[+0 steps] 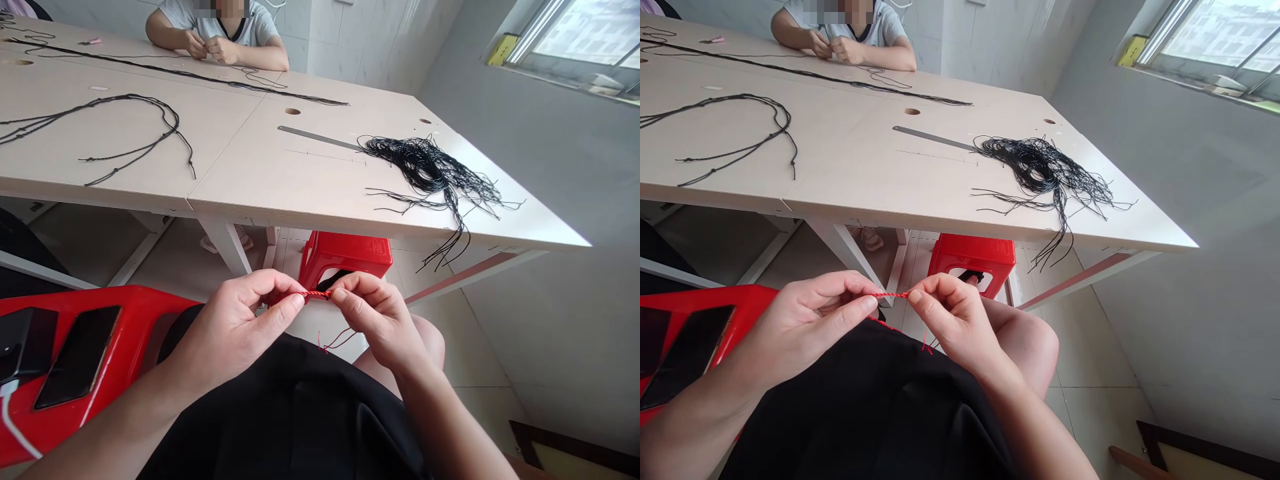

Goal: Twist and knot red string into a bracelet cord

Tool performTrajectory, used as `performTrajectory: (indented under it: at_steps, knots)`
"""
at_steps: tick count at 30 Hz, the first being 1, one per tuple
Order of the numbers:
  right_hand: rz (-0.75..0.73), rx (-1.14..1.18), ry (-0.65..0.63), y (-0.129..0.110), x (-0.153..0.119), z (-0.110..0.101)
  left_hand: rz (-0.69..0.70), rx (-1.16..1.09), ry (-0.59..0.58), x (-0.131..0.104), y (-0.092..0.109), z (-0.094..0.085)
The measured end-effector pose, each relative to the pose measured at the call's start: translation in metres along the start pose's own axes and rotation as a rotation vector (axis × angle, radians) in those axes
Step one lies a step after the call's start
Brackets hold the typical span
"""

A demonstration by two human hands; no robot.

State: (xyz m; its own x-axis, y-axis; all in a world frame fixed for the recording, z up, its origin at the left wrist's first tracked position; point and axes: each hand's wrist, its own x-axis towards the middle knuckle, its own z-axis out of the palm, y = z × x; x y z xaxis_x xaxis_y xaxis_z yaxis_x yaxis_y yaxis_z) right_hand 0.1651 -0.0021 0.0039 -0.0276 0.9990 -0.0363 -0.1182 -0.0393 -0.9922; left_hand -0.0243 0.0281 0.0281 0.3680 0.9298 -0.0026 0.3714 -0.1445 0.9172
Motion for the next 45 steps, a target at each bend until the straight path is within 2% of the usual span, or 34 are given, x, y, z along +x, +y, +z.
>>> performTrajectory:
  at_steps: [8, 16, 24, 32, 39, 45]
  knots:
    - [0.020, -0.042, -0.033, 0.001, -0.001, 0.004, 0.020, -0.030, 0.006, 0.001, -0.005, 0.007]
    - [-0.012, 0.010, -0.069, 0.001, -0.001, 0.006, 0.295, 0.095, 0.097, 0.003, -0.003, 0.016]
    - [0.034, -0.016, -0.072, 0.002, -0.003, 0.005, 0.417, 0.242, 0.131, 0.004, 0.000, 0.018]
    - [0.014, -0.025, -0.083, -0.002, -0.002, 0.005, 0.361, 0.253, 0.106, 0.004, 0.003, 0.019]
    - [0.060, 0.016, -0.091, 0.001, -0.003, 0.006, 0.178, 0.021, 0.077, 0.002, -0.003, 0.022]
    - [0.043, -0.036, -0.080, 0.002, -0.003, 0.011, 0.193, -0.018, 0.134, 0.003, -0.004, 0.026]
